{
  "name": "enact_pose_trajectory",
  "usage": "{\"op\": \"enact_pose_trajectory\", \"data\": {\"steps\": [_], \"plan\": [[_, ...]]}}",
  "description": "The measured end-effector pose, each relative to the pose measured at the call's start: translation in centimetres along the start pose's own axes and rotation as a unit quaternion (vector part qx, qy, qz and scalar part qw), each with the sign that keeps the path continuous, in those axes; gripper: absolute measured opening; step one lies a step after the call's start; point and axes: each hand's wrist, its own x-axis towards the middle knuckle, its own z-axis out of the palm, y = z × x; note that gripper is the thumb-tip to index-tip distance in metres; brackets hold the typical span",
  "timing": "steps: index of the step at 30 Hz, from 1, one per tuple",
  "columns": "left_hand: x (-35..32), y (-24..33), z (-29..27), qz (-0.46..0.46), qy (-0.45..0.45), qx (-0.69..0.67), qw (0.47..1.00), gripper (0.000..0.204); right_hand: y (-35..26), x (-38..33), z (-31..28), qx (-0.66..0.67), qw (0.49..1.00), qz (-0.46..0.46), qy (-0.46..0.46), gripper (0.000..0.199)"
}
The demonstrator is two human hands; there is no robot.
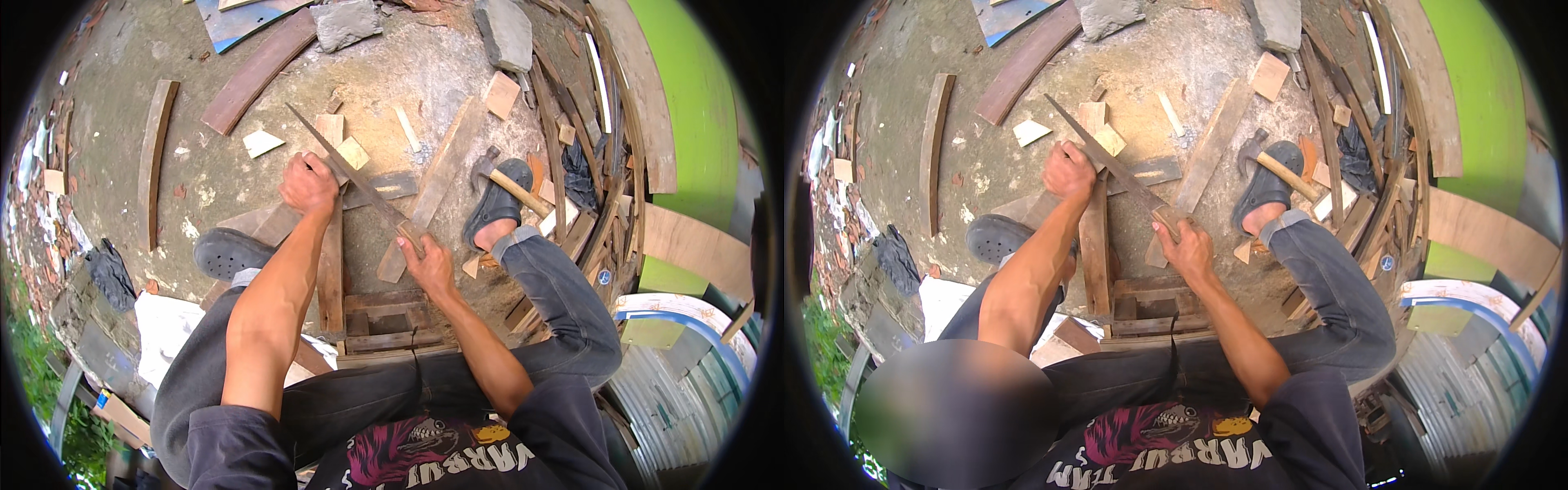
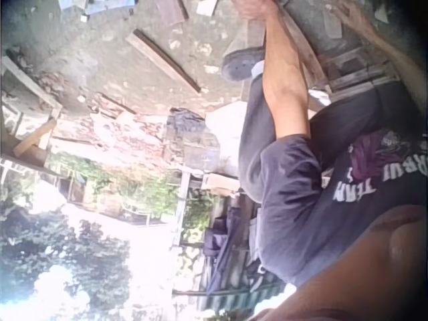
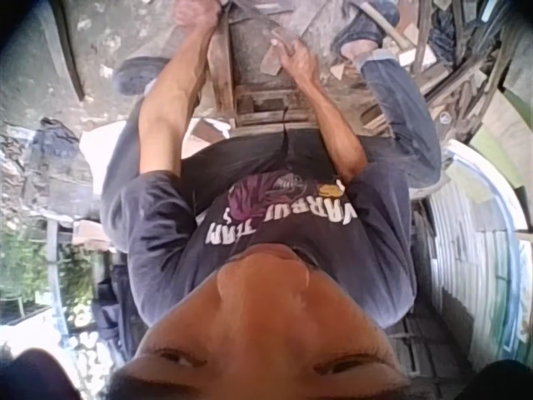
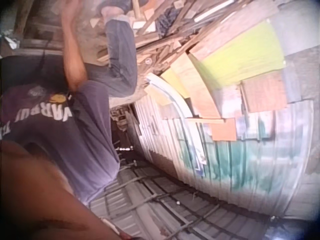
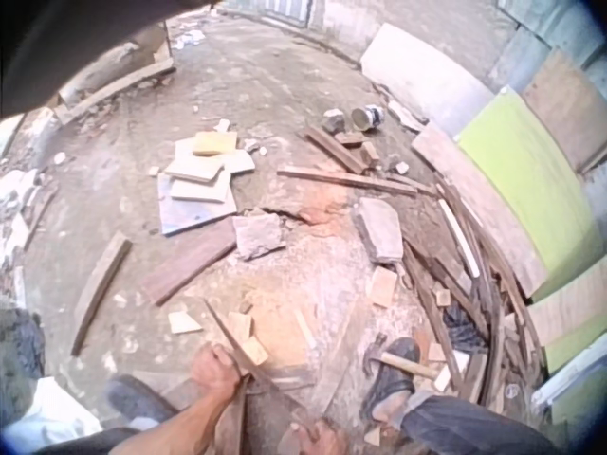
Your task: The person sits on the ground and uses a hand saw to cut small wooden pieces. They adjust the wood, saw it, and occasionally use a hammer to tap the pieces. The workspace is cluttered with wood scraps and tools.
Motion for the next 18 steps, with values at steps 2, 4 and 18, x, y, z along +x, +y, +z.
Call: {"op": "enact_pose_trajectory", "data": {"steps": [2, 4, 18], "plan": [[0.1, -0.3, 0.2, 0.002, 0.013, -0.008, 1.000, 0.044, -0.1, -0.1, 0.3, -0.045, 0.989, -0.116, 0.084, 0.051], [0.2, -0.5, 0.3, -0.003, 0.005, -0.003, 1.000, 0.043, 0.1, -1.3, -1.8, -0.007, 0.999, 0.048, -0.023, 0.052], [0.1, -0.7, 0.3, 0.039, 0.066, -0.031, 0.997, 0.033, 3.2, 7.4, -4.2, 0.293, 0.889, 0.230, -0.266, 0.059]]}}
